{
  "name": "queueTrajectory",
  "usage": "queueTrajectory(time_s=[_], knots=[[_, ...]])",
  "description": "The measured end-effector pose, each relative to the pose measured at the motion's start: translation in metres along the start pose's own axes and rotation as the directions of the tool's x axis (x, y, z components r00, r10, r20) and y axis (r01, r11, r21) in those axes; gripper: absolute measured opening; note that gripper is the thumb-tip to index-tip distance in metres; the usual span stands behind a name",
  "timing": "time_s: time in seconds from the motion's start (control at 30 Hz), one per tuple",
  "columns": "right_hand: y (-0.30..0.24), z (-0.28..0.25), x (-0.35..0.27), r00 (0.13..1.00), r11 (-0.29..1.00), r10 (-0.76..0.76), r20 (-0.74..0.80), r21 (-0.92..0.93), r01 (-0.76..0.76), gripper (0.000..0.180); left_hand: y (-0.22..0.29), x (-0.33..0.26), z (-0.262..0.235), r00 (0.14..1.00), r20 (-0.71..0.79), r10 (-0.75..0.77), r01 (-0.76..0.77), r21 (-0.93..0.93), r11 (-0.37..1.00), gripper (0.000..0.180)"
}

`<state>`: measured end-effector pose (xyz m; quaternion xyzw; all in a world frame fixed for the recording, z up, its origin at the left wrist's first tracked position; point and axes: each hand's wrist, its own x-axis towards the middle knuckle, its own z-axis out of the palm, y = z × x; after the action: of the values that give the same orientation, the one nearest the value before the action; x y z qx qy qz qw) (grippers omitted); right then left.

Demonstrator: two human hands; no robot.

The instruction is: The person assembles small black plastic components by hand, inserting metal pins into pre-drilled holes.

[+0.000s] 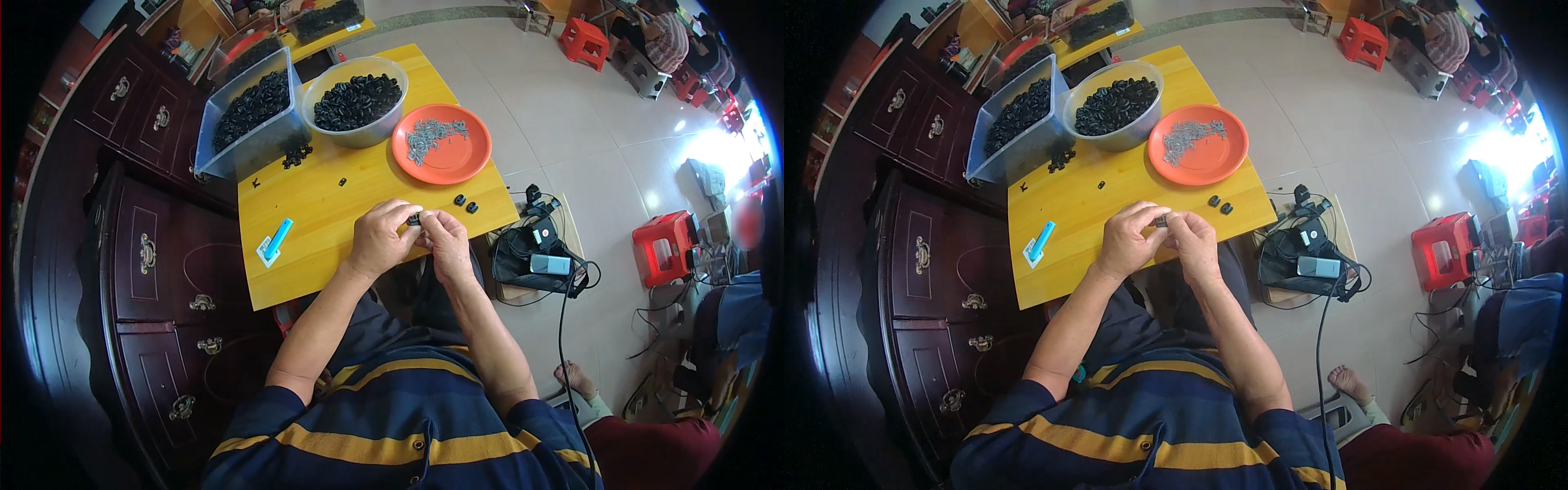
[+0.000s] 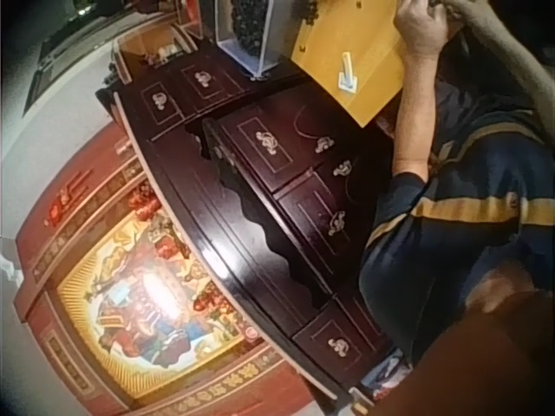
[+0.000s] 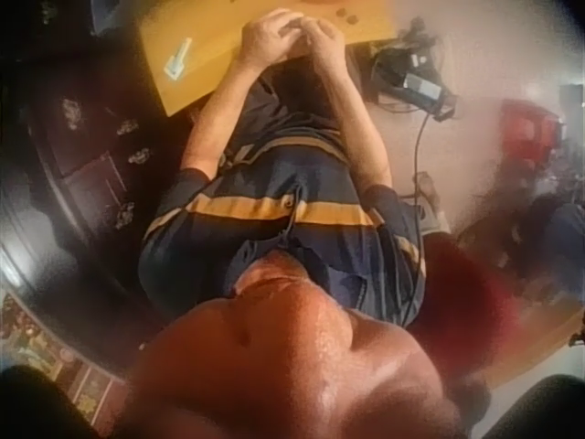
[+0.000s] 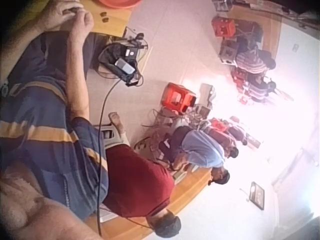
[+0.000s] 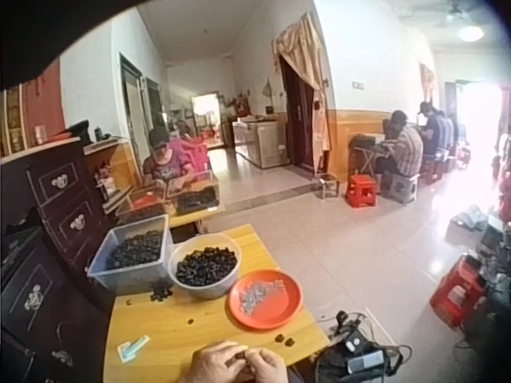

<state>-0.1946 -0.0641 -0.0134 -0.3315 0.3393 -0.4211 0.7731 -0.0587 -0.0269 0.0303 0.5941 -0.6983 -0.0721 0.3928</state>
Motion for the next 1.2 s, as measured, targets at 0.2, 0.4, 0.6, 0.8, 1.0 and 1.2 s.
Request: queueTrajectory(time_s=[0.2,0.4,0.6,0.8,1.0,1.2], knots=[[0.002,0.004,0.004,0.998,0.998,-0.054,-0.03,0.031,0.054,0.019,0.008,0.007,0.002,0.999,-0.053,-0.004,0.006,0.022,1.0,0.037],[0.004,0.007,0.006,0.994,0.998,-0.062,-0.092,0.008,0.063,0.019,0.003,0.004,0.004,0.999,-0.017,-0.045,0.045,0.002,0.999,0.035],[0.001,0.002,0.009,0.998,0.998,-0.059,-0.028,0.035,0.06,0.014,-0.002,0.006,0.003,0.994,0.023,-0.106,0.108,-0.136,0.985,0.029],[-0.002,-0.01,0.015,0.999,0.999,-0.042,-0.01,-0.006,0.042,0.013,0.0,0.005,0.006,0.984,0.07,-0.164,0.176,-0.232,0.957,0.027],[-0.005,-0.006,0.012,0.998,0.999,-0.047,-0.05,-0.023,0.046,0.01,-0.008,0.0,0.016,0.935,0.093,-0.341,0.337,-0.528,0.78,0.028],[-0.008,-0.003,0.013,0.998,0.998,-0.052,-0.033,-0.021,0.051,0.009,-0.013,-0.001,0.018,0.907,0.149,-0.393,0.395,-0.626,0.672,0.03]])
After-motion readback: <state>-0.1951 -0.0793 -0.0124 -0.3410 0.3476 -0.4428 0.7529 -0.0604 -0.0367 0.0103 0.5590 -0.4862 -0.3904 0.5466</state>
